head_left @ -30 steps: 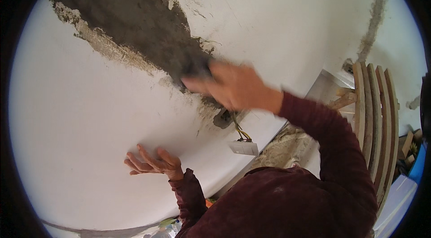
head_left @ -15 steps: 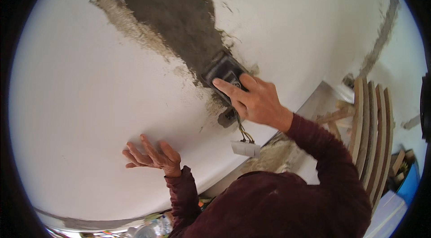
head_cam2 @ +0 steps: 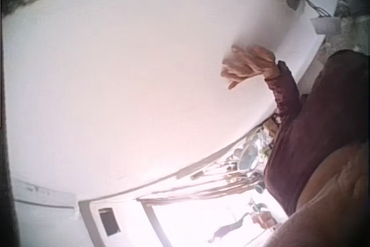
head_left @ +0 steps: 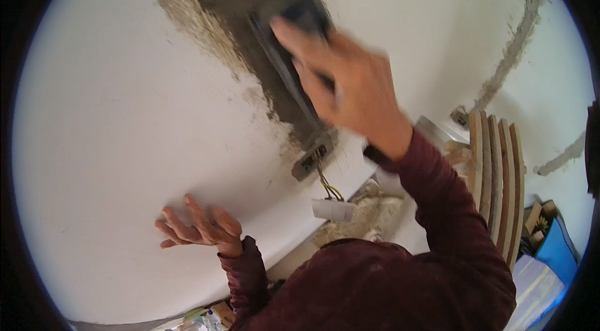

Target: The person applies plaster to a vertical groove in a wall using a float, picking up more material from a bucket on a wooden stand, and finally holds a white electrical component near the groove.

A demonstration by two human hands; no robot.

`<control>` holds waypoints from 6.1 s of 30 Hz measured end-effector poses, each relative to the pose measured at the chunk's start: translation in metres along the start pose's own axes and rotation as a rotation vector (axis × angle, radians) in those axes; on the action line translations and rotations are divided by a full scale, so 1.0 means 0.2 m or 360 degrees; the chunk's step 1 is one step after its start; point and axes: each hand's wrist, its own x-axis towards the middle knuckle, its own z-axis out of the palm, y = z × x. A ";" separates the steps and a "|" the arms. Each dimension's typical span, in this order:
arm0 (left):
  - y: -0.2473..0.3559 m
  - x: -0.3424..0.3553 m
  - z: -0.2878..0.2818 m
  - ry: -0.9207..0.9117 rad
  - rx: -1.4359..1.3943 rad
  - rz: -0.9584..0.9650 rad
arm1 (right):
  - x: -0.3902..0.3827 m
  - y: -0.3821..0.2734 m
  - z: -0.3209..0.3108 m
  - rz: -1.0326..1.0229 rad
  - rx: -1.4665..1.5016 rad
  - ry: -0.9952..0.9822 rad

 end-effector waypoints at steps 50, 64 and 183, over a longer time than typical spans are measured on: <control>0.01 0.00 0.03 -0.0032 0.0025 0.0027 | -0.78 0.17 0.11 -0.0103 -0.0012 -0.0039; 0.52 0.14 0.21 -0.1127 -0.0202 0.1323 | -2.07 0.41 -0.13 0.2244 0.0612 0.0387; 0.98 -0.06 -1.30 -0.2536 -0.3001 0.1088 | -2.27 -3.37 -2.81 0.3297 -0.0209 0.1105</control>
